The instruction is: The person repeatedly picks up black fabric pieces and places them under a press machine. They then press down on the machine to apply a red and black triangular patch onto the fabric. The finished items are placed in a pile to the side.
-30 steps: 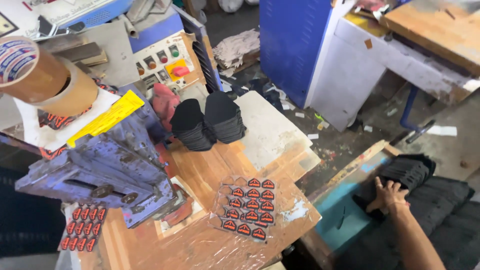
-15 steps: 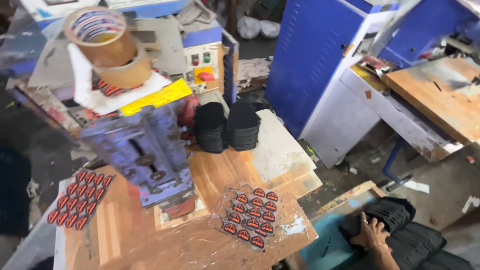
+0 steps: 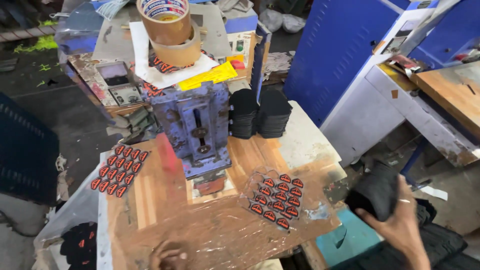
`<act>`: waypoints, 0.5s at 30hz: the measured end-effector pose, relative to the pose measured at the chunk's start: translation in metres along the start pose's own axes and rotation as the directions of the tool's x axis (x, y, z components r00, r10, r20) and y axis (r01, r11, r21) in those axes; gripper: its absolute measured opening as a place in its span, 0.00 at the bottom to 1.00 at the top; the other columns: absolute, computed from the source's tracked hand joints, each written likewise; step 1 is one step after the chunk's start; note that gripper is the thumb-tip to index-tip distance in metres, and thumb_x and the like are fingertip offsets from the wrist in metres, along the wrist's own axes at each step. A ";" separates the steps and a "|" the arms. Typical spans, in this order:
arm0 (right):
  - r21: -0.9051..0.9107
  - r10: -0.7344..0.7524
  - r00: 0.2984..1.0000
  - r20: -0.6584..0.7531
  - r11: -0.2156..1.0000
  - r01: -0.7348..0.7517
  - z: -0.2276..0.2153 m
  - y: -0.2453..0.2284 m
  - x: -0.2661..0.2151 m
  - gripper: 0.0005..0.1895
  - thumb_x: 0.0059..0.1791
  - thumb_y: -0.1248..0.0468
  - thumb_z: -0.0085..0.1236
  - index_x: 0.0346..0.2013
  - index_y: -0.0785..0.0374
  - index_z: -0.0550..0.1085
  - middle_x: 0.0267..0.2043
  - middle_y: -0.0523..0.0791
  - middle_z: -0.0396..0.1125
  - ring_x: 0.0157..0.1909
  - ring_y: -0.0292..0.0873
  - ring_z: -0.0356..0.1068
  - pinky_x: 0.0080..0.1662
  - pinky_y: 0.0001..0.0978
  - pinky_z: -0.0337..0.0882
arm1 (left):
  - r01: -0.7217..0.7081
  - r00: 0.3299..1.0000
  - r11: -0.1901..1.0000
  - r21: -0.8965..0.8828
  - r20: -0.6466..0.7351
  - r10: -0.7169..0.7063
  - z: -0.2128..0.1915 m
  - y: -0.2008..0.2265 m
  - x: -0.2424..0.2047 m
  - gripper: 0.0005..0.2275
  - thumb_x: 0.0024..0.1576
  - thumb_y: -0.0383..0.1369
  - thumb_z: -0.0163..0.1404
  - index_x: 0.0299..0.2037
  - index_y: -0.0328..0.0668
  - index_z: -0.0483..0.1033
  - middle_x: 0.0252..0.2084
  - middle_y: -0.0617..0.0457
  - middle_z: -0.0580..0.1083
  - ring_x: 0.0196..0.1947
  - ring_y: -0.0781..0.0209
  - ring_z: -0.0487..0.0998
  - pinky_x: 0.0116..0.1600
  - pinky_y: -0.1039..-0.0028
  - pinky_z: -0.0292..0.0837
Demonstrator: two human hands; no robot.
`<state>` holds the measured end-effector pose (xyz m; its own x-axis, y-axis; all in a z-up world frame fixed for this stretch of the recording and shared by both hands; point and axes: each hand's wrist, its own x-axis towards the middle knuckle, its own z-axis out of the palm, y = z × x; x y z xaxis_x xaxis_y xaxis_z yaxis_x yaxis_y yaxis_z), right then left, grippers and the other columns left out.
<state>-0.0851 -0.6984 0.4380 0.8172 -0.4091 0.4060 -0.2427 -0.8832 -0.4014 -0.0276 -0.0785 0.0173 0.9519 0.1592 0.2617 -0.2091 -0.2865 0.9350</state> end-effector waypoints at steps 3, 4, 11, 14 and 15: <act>0.234 -0.286 0.954 0.094 0.937 0.258 0.015 -0.092 -0.007 0.71 0.23 0.53 0.77 0.71 0.74 0.49 0.71 0.65 0.49 0.74 0.62 0.49 0.70 0.50 0.51 | 0.908 0.412 0.360 -0.216 0.624 -0.664 0.031 -0.047 0.017 0.28 0.50 0.40 0.56 0.62 0.40 0.73 0.48 0.42 0.83 0.37 0.59 0.83 0.34 0.75 0.72; 0.233 -0.277 0.956 0.098 0.940 0.248 0.028 -0.123 -0.016 0.71 0.23 0.53 0.77 0.71 0.74 0.49 0.71 0.65 0.49 0.74 0.62 0.49 0.70 0.50 0.51 | 0.911 0.404 0.358 -0.207 0.625 -0.668 0.043 -0.030 0.002 0.28 0.50 0.40 0.56 0.62 0.40 0.73 0.48 0.42 0.83 0.37 0.59 0.83 0.34 0.75 0.72; 0.536 -0.602 0.753 0.265 0.741 0.404 0.102 -0.284 -0.092 0.71 0.30 0.52 0.81 0.74 0.69 0.43 0.73 0.67 0.41 0.74 0.73 0.40 0.69 0.59 0.48 | 0.269 0.908 0.916 -0.296 0.395 -0.139 0.049 0.047 -0.036 0.26 0.52 0.39 0.57 0.58 0.34 0.65 0.53 0.42 0.75 0.50 0.52 0.79 0.46 0.65 0.80; 0.496 -0.583 0.784 0.215 0.756 0.426 0.129 -0.316 -0.129 0.73 0.29 0.50 0.81 0.74 0.68 0.42 0.73 0.66 0.40 0.73 0.76 0.40 0.68 0.65 0.48 | 0.157 0.958 0.966 -0.207 0.270 -0.098 0.028 0.018 -0.081 0.30 0.49 0.40 0.59 0.60 0.34 0.64 0.54 0.41 0.73 0.52 0.50 0.78 0.50 0.63 0.78; 0.487 -0.573 0.806 0.148 0.752 0.445 0.139 -0.325 -0.139 0.75 0.27 0.47 0.81 0.74 0.68 0.42 0.72 0.66 0.41 0.72 0.77 0.41 0.68 0.68 0.48 | 0.119 0.970 0.977 -0.176 0.229 -0.077 0.021 0.014 -0.094 0.31 0.48 0.41 0.60 0.61 0.34 0.64 0.55 0.40 0.73 0.53 0.49 0.77 0.51 0.62 0.77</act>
<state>-0.0472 -0.3225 0.3982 0.8751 0.2099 0.4360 0.4357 -0.7339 -0.5211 -0.1156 -0.1170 0.0011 0.9911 -0.0401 0.1269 -0.1302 -0.0950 0.9869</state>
